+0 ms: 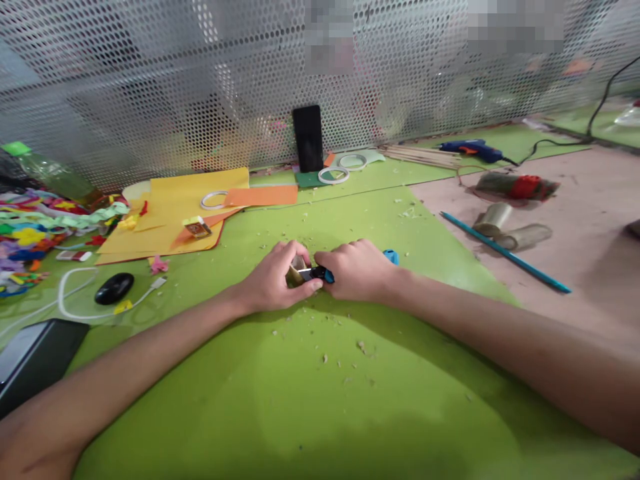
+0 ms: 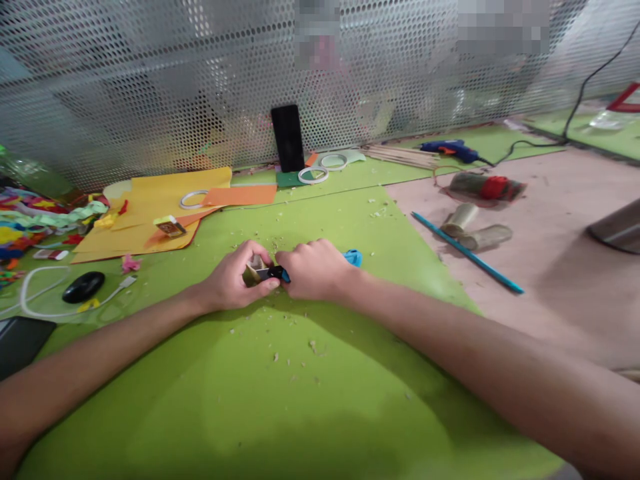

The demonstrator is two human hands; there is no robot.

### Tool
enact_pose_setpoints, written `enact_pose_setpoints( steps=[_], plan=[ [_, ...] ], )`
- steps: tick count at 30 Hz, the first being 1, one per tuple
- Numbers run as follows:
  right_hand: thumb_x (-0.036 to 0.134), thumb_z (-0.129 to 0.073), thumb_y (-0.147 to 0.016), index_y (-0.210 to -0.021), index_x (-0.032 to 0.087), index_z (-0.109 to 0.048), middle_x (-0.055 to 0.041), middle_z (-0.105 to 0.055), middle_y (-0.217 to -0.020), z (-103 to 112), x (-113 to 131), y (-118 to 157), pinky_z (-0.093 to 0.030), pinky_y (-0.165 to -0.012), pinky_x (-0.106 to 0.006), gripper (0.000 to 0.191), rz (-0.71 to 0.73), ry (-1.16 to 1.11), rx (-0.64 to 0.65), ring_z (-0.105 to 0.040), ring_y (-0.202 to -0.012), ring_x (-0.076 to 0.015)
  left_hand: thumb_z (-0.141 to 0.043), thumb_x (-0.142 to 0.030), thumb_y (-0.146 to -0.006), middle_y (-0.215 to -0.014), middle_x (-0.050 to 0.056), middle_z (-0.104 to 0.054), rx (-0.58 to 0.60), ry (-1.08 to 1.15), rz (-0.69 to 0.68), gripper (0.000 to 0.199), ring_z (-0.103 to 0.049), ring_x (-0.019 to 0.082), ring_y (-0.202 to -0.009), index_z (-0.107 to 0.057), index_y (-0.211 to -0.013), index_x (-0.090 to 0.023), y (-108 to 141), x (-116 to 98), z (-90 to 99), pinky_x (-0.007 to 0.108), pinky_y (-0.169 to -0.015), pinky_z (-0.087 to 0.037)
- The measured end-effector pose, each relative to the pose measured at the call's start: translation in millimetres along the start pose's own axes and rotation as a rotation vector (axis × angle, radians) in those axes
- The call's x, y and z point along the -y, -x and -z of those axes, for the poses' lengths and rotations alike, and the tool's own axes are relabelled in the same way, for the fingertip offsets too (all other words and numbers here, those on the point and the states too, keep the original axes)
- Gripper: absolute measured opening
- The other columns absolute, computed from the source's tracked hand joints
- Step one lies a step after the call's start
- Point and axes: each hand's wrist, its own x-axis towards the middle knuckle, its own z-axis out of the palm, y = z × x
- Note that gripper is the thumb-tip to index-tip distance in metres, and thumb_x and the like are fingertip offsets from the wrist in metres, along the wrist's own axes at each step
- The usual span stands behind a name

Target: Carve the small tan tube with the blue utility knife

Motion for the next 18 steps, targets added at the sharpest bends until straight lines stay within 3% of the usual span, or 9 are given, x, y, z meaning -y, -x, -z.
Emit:
enact_pose_setpoints(
  steps=[11,18],
  plan=[
    [0.038,-0.048,-0.078,-0.097,0.021,-0.064,-0.0063,-0.07,-0.073,-1.9,0.8,-0.7,-0.022,-0.05,-0.028,0.03,-0.038,0.003,-0.018,-0.062,-0.06,-0.0211,-0.062,-0.05,-0.079,-0.078,0.0,-0.058,0.017,-0.016,0.034,0.038,-0.052,0.013,-0.065,-0.046,-0.097,-0.021,-1.8,0.7,-0.5,0.024,-0.058,-0.041],
    [0.033,-0.046,-0.077,-0.095,0.021,-0.065,-0.006,-0.069,-0.069,1.6,1.2,-3.7,-0.021,-0.049,-0.029,0.029,-0.053,-0.003,-0.044,-0.059,-0.055,-0.0194,-0.056,-0.048,-0.083,-0.074,-0.001,-0.056,-0.033,-0.081,-0.003,0.032,-0.051,0.012,-0.063,-0.047,-0.095,-0.02,-2.0,2.4,-2.1,0.024,-0.058,-0.04]
  ],
)
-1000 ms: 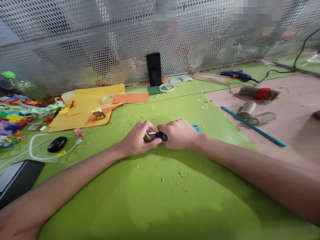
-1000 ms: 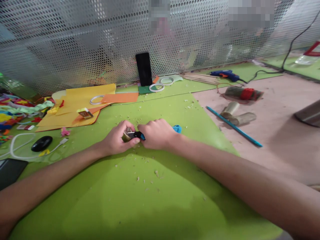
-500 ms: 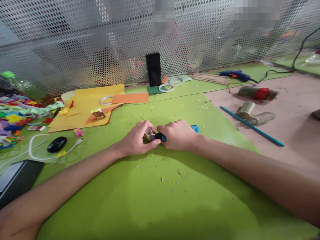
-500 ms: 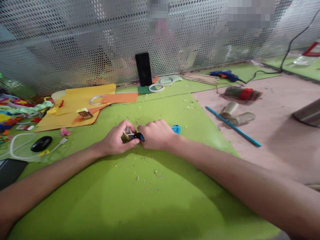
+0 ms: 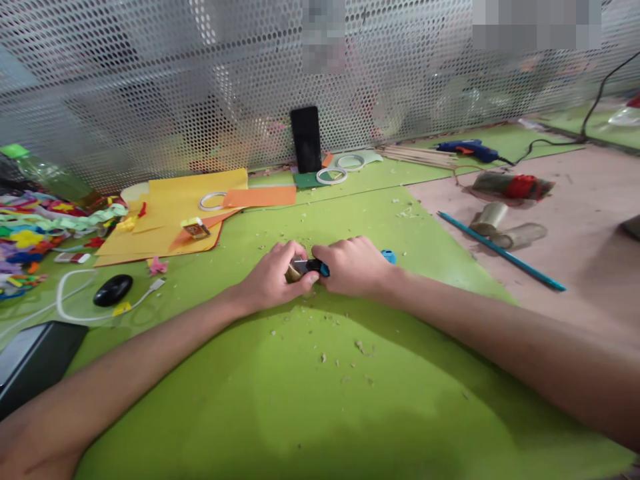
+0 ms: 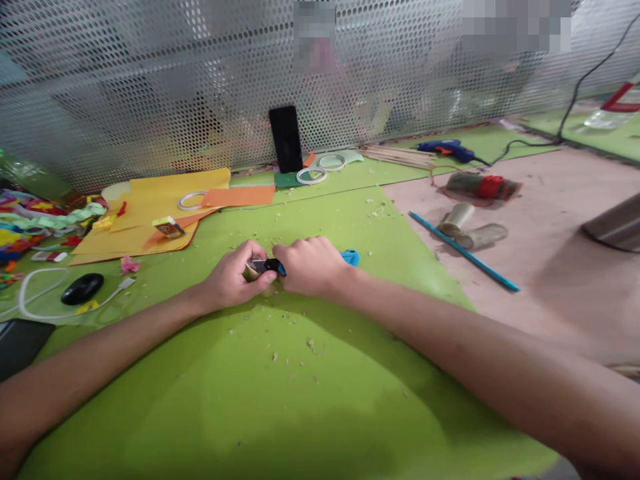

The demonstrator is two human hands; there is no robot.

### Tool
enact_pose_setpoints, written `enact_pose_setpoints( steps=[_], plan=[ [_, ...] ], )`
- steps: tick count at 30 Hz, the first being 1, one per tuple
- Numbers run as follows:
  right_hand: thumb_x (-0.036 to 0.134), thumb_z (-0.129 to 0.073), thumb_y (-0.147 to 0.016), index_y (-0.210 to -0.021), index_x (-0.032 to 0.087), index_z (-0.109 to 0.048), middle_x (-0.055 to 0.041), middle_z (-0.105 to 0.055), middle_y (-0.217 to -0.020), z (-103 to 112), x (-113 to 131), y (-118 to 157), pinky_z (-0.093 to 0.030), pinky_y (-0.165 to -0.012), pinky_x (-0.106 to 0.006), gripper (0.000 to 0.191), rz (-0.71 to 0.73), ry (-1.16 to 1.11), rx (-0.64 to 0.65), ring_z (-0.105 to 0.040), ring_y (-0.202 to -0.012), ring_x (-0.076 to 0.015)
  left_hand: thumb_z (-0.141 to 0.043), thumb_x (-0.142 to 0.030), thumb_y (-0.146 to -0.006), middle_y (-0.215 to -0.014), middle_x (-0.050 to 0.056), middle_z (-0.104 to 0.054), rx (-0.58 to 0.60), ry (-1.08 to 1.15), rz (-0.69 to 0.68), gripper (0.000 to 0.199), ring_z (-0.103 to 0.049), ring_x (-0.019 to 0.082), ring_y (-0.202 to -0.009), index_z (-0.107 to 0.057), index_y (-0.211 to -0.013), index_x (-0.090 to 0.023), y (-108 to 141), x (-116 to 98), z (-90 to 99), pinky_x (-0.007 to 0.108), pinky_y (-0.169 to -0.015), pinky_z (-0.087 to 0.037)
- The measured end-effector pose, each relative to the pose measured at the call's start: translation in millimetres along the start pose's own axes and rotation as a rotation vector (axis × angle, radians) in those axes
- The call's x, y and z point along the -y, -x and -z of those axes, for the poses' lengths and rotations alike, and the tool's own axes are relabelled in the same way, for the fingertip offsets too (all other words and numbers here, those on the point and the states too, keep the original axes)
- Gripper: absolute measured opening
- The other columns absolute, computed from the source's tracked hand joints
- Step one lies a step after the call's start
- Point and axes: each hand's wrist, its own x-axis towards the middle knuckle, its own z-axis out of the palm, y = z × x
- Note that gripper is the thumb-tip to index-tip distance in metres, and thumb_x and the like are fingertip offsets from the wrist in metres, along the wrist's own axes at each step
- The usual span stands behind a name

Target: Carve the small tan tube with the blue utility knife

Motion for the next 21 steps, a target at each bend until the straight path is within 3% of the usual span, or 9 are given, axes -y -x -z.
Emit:
enact_pose_setpoints(
  steps=[8,21],
  plan=[
    [0.031,-0.048,-0.073,-0.089,0.021,-0.065,-0.0046,-0.067,-0.065,0.0,-6.7,2.8,-0.02,-0.048,-0.028,0.025,0.142,-0.041,0.02,-0.056,-0.053,-0.0167,-0.063,-0.051,-0.077,-0.072,-0.003,-0.057,0.062,0.075,0.024,0.04,-0.051,0.011,-0.059,-0.046,-0.098,-0.021,0.1,-2.0,2.1,0.022,-0.056,-0.04],
    [0.035,-0.046,-0.075,-0.09,0.022,-0.064,-0.006,-0.069,-0.069,-2.5,-1.3,0.8,-0.021,-0.05,-0.028,0.027,0.032,0.002,0.028,-0.059,-0.057,-0.0194,-0.063,-0.051,-0.077,-0.072,-0.003,-0.057,0.08,0.079,0.072,0.04,-0.049,0.009,-0.054,-0.046,-0.097,-0.021,-1.5,-1.2,2.1,0.021,-0.053,-0.039]
  ],
)
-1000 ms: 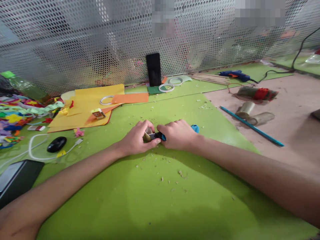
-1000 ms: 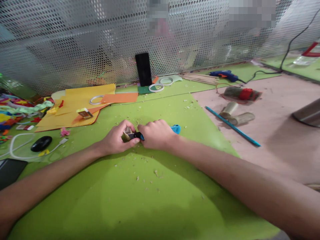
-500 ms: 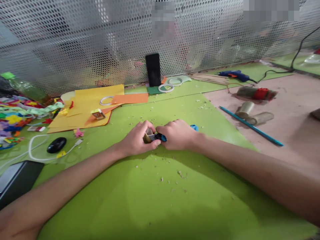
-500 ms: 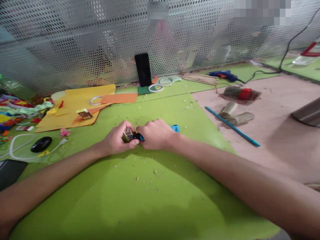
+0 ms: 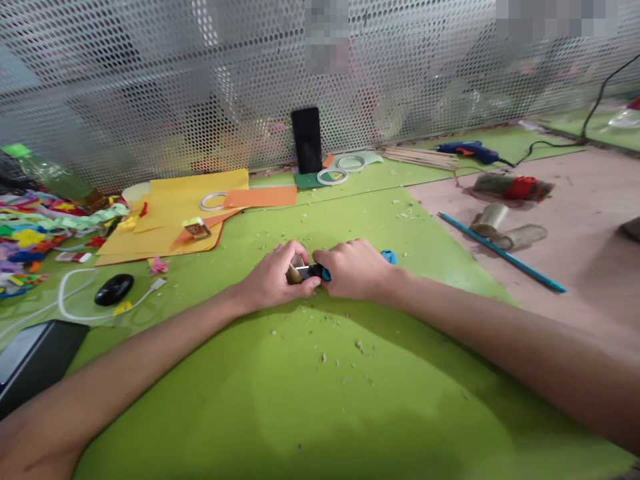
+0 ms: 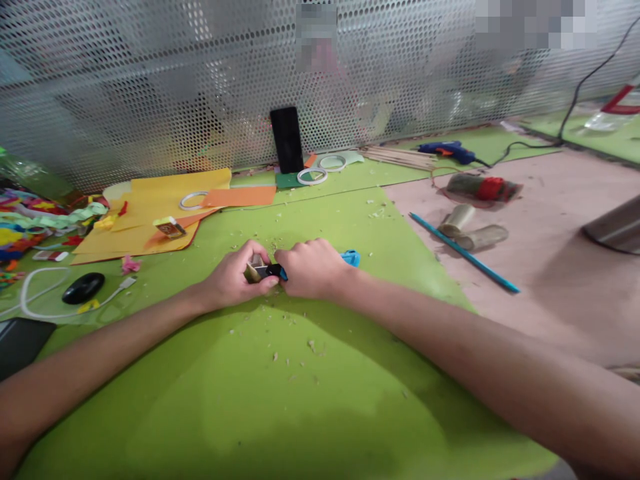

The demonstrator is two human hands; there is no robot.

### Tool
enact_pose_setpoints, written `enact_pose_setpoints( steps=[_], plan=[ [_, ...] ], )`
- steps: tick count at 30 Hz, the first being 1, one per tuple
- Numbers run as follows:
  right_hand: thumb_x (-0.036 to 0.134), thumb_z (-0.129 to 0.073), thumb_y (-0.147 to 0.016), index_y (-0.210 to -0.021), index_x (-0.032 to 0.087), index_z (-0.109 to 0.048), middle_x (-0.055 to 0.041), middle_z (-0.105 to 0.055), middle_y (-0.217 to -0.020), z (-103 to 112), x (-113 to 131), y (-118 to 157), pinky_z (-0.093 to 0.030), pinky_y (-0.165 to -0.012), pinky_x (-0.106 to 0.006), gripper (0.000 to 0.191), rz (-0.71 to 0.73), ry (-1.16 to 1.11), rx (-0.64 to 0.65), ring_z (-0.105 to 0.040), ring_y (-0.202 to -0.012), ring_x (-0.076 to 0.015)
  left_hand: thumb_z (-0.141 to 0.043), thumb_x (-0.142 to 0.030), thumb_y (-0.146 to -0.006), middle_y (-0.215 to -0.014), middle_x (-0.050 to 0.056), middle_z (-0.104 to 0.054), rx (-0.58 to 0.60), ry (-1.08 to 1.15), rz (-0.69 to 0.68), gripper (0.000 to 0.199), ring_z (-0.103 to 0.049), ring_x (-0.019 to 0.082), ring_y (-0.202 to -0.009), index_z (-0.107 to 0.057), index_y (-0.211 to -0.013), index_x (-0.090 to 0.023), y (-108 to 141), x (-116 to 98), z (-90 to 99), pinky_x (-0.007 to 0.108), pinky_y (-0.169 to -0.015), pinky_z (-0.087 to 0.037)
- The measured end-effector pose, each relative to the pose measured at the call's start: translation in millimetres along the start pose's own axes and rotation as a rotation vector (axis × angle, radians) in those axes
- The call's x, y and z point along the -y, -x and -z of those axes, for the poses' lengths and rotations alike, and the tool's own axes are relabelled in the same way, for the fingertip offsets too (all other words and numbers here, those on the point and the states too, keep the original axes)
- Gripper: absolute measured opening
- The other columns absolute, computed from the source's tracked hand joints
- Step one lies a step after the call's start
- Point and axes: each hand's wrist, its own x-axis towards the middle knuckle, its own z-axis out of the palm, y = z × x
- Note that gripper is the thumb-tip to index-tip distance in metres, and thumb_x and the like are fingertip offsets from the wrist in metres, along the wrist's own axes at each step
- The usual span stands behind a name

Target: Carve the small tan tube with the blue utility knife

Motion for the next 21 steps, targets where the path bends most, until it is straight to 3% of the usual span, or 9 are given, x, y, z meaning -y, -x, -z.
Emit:
enact_pose_setpoints(
  steps=[8,14,21],
  plan=[
    [0.031,-0.045,-0.075,-0.095,0.022,-0.064,-0.0063,-0.07,-0.072,3.0,-0.3,-3.1,-0.024,-0.051,-0.028,0.029,-0.028,-0.014,-0.004,-0.058,-0.056,-0.018,-0.055,-0.047,-0.083,-0.069,-0.003,-0.055,-0.048,-0.083,-0.043,0.031,-0.049,0.01,-0.055,-0.047,-0.095,-0.02,0.4,0.2,-0.6,0.023,-0.055,-0.039],
    [0.032,-0.048,-0.073,-0.088,0.022,-0.065,-0.0054,-0.069,-0.07,4.8,-4.6,0.4,-0.023,-0.05,-0.028,0.025,0.084,-0.044,0.036,-0.057,-0.055,-0.0168,-0.062,-0.05,-0.077,-0.07,-0.004,-0.055,-0.023,-0.032,-0.051,0.039,-0.05,0.01,-0.057,-0.046,-0.097,-0.021,1.5,-0.7,-0.2,0.022,-0.055,-0.039],
    [0.033,-0.047,-0.072,-0.093,0.022,-0.067,-0.0069,-0.07,-0.072,3.6,-2.6,0.5,-0.026,-0.052,-0.028,0.03,0.035,-0.029,0.045,-0.059,-0.059,-0.0186,-0.063,-0.051,-0.076,-0.072,-0.003,-0.056,-0.021,-0.035,-0.032,0.04,-0.049,0.01,-0.056,-0.046,-0.097,-0.021,0.8,0.5,-0.9,0.022,-0.054,-0.038]
  ],
)
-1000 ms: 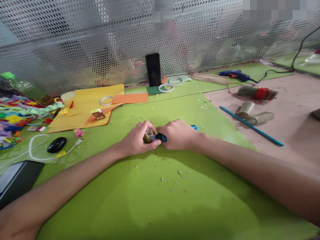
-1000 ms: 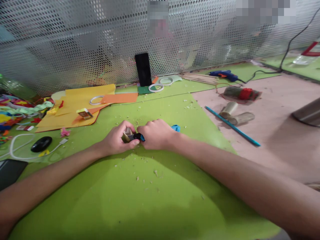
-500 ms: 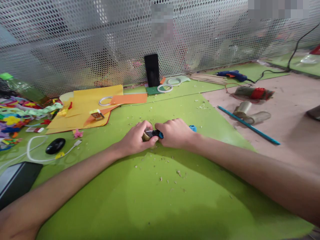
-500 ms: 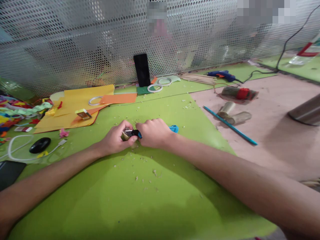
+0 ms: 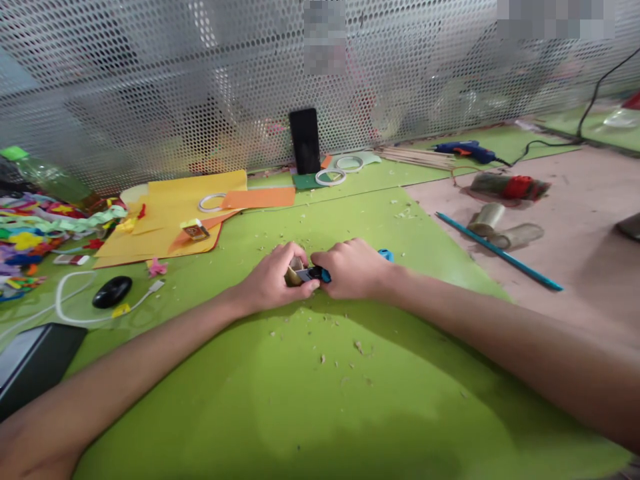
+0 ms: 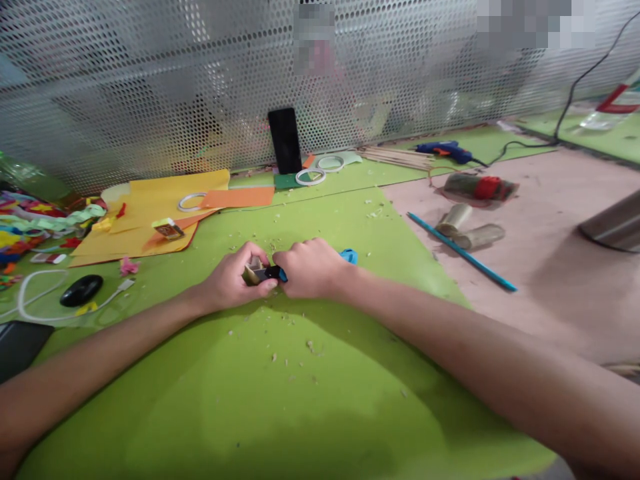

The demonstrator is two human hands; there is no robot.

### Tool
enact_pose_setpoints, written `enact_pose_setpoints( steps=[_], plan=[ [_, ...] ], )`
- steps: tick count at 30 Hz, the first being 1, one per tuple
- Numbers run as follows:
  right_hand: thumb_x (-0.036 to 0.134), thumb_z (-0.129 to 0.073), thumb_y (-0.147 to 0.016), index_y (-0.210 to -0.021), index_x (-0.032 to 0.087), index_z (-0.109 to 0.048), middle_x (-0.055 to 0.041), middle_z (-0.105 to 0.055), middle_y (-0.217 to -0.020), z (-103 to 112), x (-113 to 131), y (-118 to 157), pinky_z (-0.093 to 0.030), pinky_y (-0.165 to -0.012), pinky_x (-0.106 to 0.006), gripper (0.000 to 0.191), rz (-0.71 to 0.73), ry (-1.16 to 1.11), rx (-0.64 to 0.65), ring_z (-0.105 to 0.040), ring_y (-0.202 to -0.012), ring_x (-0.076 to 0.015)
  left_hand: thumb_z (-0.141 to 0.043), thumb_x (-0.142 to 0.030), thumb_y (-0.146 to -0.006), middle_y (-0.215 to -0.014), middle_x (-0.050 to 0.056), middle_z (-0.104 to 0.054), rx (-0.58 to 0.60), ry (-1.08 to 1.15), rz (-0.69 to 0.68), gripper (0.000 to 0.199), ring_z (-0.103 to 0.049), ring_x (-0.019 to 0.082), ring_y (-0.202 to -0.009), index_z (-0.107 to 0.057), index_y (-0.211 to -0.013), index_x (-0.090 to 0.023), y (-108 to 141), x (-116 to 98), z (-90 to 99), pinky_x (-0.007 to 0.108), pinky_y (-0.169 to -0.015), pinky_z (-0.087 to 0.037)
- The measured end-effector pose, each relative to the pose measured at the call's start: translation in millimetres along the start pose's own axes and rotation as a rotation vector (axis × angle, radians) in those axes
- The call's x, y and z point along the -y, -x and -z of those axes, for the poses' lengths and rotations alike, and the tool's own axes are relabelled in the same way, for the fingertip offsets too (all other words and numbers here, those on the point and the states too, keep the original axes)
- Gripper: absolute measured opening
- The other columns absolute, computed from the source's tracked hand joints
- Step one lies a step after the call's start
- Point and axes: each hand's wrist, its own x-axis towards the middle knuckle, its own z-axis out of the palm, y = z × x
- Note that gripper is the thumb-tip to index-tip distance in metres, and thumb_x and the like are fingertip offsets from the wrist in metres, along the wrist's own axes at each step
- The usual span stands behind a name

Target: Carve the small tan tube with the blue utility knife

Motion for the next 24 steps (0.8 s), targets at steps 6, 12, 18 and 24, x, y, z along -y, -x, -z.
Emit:
enact_pose_setpoints(
  steps=[6,12,18,24],
  plan=[
    [0.036,-0.047,-0.075,-0.091,0.021,-0.066,-0.0075,-0.07,-0.071,-2.6,1.8,0.0,-0.024,-0.051,-0.028,0.029,-0.031,0.027,-0.041,-0.061,-0.06,-0.0205,-0.062,-0.052,-0.077,-0.071,-0.004,-0.056,0.013,0.002,0.023,0.04,-0.048,0.009,-0.055,-0.046,-0.097,-0.021,-0.9,-0.5,0.9,0.022,-0.054,-0.038],
    [0.039,-0.047,-0.077,-0.092,0.02,-0.064,-0.0077,-0.07,-0.073,-3.4,3.2,0.1,-0.024,-0.051,-0.029,0.03,-0.052,0.037,-0.056,-0.063,-0.062,-0.0217,-0.061,-0.051,-0.077,-0.07,-0.003,-0.056,0.006,-0.018,0.024,0.039,-0.049,0.011,-0.056,-0.047,-0.096,-0.021,-1.8,-1.5,1.4,0.023,-0.055,-0.039],
    [0.031,-0.046,-0.074,-0.094,0.021,-0.064,-0.0067,-0.07,-0.071,-2.8,3.3,-2.7,-0.023,-0.049,-0.029,0.029,-0.064,0.03,-0.076,-0.062,-0.058,-0.0214,-0.056,-0.048,-0.082,-0.069,-0.002,-0.055,-0.004,-0.052,0.007,0.033,-0.049,0.011,-0.057,-0.047,-0.096,-0.02,-1.2,-1.2,0.9,0.024,-0.055,-0.039],
    [0.032,-0.046,-0.074,-0.092,0.02,-0.064,-0.0065,-0.07,-0.072,-1.8,0.1,-3.4,-0.021,-0.049,-0.029,0.028,-0.02,0.01,-0.083,-0.06,-0.057,-0.0195,-0.056,-0.047,-0.082,-0.072,-0.001,-0.056,-0.03,-0.068,-0.022,0.031,-0.051,0.012,-0.06,-0.047,-0.095,-0.02,0.1,-0.8,0.4,0.024,-0.056,-0.039]
  ],
)
